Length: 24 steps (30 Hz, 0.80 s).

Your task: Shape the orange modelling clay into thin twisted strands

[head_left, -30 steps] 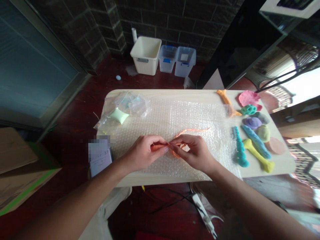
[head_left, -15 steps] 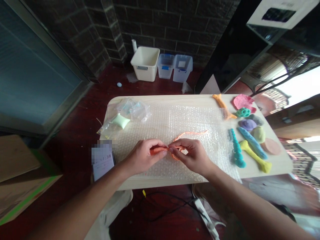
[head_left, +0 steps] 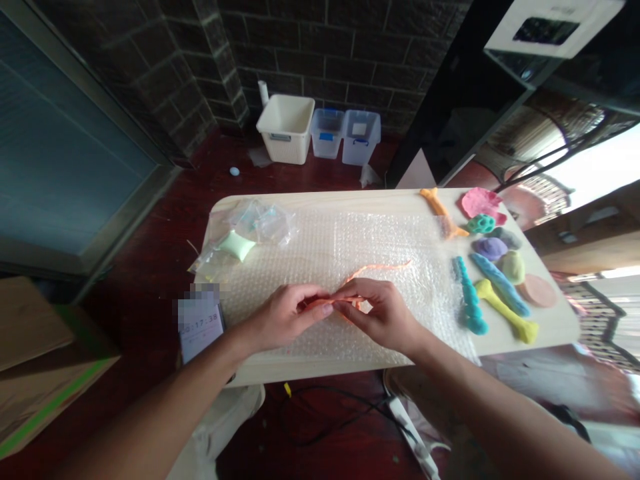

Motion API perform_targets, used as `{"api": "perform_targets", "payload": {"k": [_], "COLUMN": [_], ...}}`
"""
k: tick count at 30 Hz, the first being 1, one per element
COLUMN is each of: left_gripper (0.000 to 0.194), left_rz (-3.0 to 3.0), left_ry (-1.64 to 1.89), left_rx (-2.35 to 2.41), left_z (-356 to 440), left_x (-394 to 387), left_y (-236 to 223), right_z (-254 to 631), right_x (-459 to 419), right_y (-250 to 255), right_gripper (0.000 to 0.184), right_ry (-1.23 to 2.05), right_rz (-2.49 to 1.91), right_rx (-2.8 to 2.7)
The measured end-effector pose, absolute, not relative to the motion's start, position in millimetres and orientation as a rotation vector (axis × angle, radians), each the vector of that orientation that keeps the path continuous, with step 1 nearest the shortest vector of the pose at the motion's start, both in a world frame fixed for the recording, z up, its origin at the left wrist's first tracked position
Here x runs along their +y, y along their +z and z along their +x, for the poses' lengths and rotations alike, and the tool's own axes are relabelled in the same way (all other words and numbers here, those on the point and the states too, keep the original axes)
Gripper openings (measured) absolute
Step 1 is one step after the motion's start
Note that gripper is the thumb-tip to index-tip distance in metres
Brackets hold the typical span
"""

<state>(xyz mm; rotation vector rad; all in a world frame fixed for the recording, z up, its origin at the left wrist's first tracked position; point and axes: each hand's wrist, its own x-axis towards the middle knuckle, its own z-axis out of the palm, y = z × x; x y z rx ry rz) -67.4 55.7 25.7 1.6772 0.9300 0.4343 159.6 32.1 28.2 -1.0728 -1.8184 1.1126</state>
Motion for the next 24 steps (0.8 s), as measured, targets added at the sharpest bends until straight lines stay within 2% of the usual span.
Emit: {"api": "perform_targets", "payload": {"k": [5, 12, 20, 24], "left_gripper": [0.024, 0.013, 0.023, 0.024], "left_rz": [1.818, 1.949, 1.973, 2.01], "left_ry": [0.51, 0.584, 0.612, 0.647], "left_rx": [1.031, 1.061, 1.052, 1.032], "left_z": [-66, -64, -64, -64], "left_x": [56, 58, 61, 62], "left_y": [29, 28, 30, 29], "right_z": [158, 158, 160, 159], "right_x": [33, 37, 42, 46], "right_y": [27, 25, 23, 26], "right_gripper": [0.023, 0.015, 0.023, 0.018], "right_ry": [1.206, 1.211, 1.24, 1.189], "right_rz": [-1.123, -1.181, -1.136, -1.135], "right_rx": [-1.767, -1.735, -1.708, -1.785]}}
